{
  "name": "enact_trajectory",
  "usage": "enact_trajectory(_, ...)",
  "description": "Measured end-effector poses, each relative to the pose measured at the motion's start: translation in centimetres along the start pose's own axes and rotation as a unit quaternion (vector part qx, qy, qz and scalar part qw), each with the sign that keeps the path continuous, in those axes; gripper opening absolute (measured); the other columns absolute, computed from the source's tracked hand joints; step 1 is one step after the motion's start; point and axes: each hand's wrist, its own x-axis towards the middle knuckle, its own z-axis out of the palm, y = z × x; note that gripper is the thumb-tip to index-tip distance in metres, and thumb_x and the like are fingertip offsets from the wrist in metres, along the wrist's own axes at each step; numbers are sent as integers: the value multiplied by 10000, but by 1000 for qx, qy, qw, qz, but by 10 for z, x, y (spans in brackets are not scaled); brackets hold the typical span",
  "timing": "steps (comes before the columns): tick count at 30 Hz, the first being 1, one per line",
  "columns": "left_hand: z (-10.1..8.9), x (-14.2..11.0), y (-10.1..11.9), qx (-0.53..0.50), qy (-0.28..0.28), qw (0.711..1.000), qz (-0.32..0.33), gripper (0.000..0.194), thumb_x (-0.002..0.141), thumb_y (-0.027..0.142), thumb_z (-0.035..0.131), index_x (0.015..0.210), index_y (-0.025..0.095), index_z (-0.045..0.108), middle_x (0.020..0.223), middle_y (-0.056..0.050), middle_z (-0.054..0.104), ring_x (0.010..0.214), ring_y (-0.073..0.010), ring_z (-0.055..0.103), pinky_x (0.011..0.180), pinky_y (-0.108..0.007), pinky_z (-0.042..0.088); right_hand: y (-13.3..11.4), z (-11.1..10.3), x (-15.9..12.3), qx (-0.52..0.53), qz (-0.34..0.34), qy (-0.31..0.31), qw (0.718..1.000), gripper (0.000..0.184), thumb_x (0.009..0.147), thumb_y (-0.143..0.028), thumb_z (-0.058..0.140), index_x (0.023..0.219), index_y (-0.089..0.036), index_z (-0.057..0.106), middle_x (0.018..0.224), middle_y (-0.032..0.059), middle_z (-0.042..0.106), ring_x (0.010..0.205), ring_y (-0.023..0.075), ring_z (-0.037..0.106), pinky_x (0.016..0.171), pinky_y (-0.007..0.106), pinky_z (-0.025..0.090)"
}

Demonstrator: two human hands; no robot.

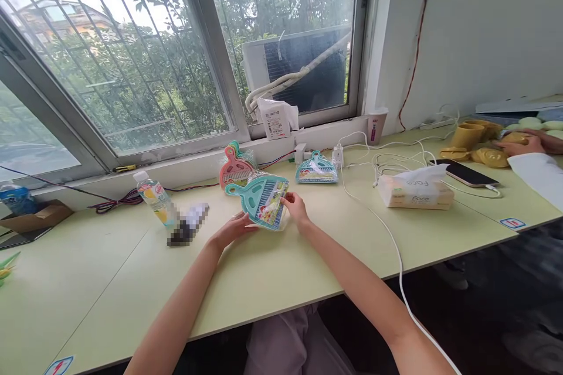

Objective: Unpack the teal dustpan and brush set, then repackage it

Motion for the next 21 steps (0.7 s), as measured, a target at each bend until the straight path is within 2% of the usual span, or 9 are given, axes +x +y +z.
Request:
enact_trajectory(3, 0, -1, -2, 33, -11, 999, -7, 474, 785, 378, 716, 1211, 197, 617, 1317, -120, 592, 1191, -282, 573, 1050, -455, 405, -7, -5, 1, -65, -15, 23, 997, 315, 660, -404, 696, 866, -190, 593, 930, 63, 680, 848, 192, 612, 776, 323, 474)
enact_trajectory(7, 2, 0, -1, 37, 16, 999, -3, 431, 761, 359, 740, 1141, 179, 647, 1280, -122, 615, 1137, -270, 609, 1004, -422, 457, -18, -10, -1, -158, -52, 19, 986, 255, 704, -395, 669, 862, -206, 605, 946, 55, 694, 799, 189, 612, 695, 305, 459)
enact_trajectory(12, 4, 1, 0, 32, 58, 998, -19, 443, 755, 394, 741, 1123, 173, 632, 1087, -121, 698, 915, -241, 705, 872, -386, 530, -29, -12, -9, -323, -59, 53, 943, 181, 754, -393, 660, 812, -231, 605, 891, 41, 715, 768, 208, 638, 642, 307, 423)
enact_trajectory(17, 1, 3, -2, 55, 72, 996, -23, 489, 752, 419, 737, 1162, 188, 605, 1047, -122, 715, 871, -251, 721, 770, -334, 555, -28, -13, -6, -287, -62, 26, 955, 156, 744, -280, 675, 858, -208, 595, 925, 59, 716, 836, 211, 642, 714, 320, 457)
enact_trajectory(19, -1, 5, -4, 75, 75, 994, -26, 506, 751, 455, 727, 1161, 182, 612, 966, -116, 731, 840, -257, 723, 753, -343, 556, -27, -15, -3, -247, -20, -9, 969, 195, 697, -221, 713, 856, -195, 602, 917, 62, 720, 837, 210, 641, 752, 336, 478)
enact_trajectory(21, -2, 7, -5, 96, 79, 992, -24, 507, 735, 485, 728, 1124, 172, 635, 849, -98, 734, 794, -260, 724, 737, -355, 557, -25, -17, -1, -163, 25, -53, 985, 211, 676, -184, 726, 858, -186, 619, 920, 59, 725, 852, 205, 646, 796, 351, 498)
